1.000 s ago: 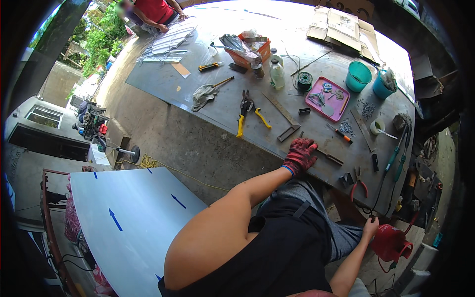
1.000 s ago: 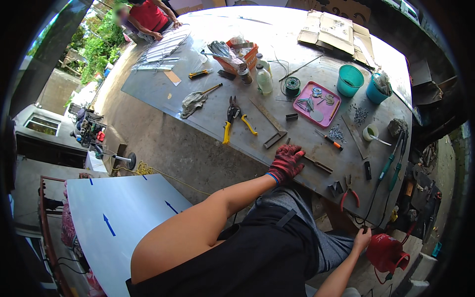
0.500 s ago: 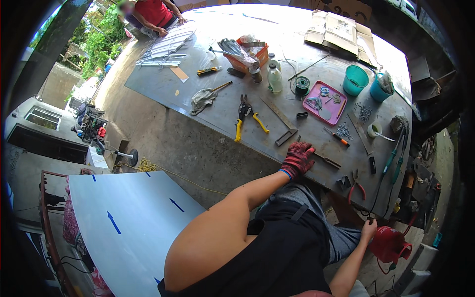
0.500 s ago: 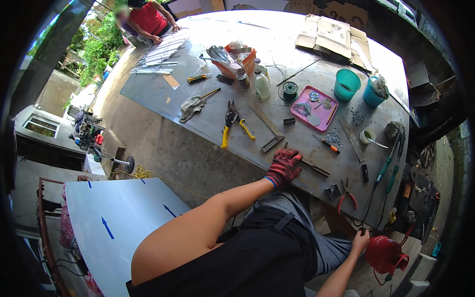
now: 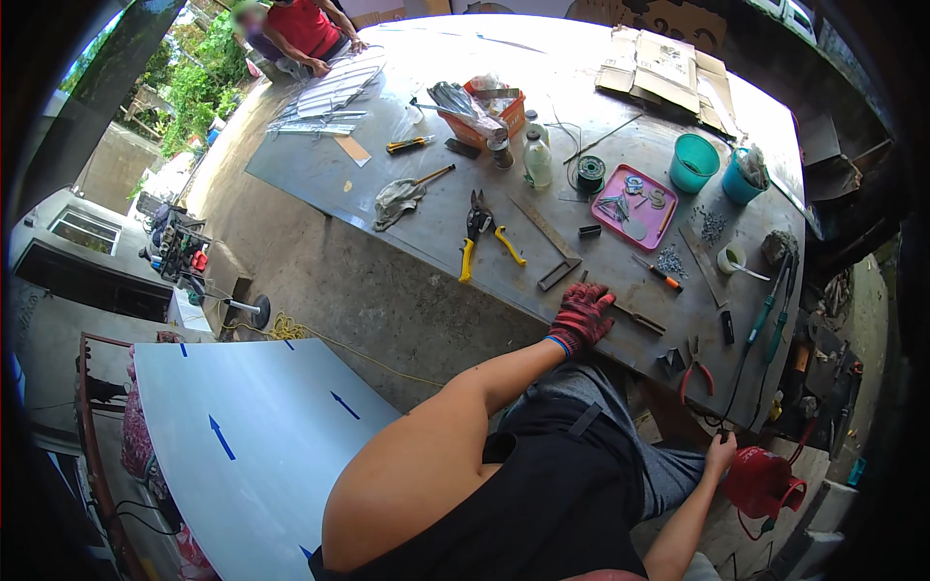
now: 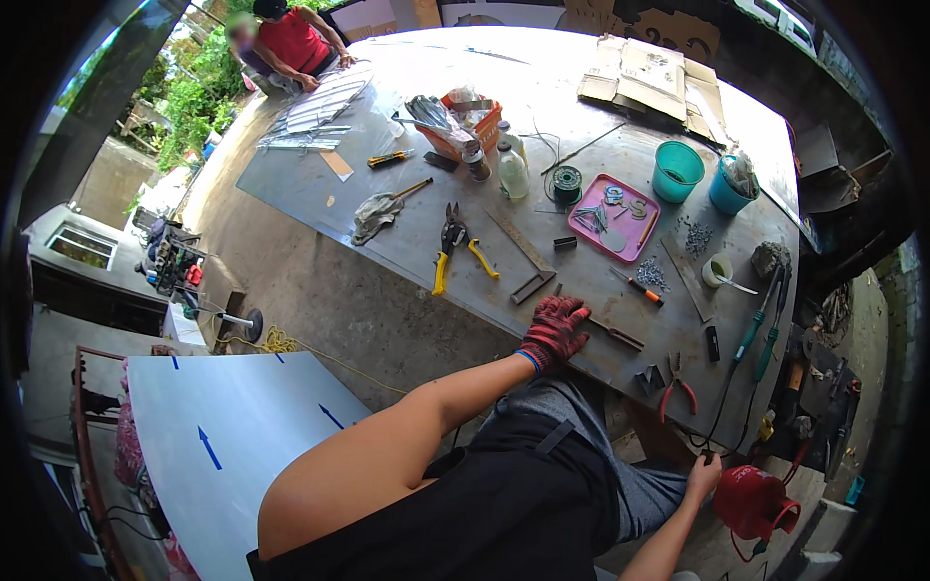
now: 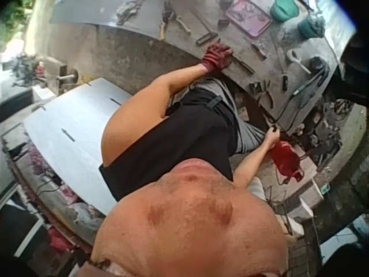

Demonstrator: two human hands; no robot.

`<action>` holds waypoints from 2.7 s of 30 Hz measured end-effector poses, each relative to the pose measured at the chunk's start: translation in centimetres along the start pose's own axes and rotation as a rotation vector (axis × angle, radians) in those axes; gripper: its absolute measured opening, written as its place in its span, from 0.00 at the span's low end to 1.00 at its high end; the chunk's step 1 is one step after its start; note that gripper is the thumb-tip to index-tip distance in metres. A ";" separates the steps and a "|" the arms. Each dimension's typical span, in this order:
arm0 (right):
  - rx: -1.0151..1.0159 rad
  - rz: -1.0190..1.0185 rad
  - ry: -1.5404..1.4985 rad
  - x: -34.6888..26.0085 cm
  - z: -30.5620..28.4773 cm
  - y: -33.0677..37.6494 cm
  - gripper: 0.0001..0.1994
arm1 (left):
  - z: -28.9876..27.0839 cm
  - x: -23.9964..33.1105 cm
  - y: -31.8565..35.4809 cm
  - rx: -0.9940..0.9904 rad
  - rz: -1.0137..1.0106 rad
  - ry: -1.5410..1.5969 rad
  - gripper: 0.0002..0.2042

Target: The recorder uses pliers and a soldering iron to join and reinforce metal components of a 3D letter.

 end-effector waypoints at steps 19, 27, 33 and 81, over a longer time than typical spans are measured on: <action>0.019 -0.024 0.024 -0.5 -0.2 0.2 0.14 | 0.0 0.1 0.1 0.002 0.003 -0.002 0.30; -0.047 0.023 0.053 0.0 0.3 0.2 0.15 | 0.0 0.1 0.1 0.004 0.003 0.002 0.29; -0.064 0.018 0.045 0.3 0.4 0.0 0.16 | 0.1 0.0 0.1 0.018 -0.006 -0.004 0.30; -0.019 -0.013 0.047 0.0 0.1 0.1 0.14 | 0.2 0.1 0.1 0.012 0.021 -0.006 0.29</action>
Point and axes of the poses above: each hand's wrist, its own y-axis away from the middle knuckle, its own z-axis out of the palm, x = y × z, the point moved 10 cm from there along -y, towards the middle knuckle, and after that the axes turned 3 degrees about -y, right-handed, at the moved point
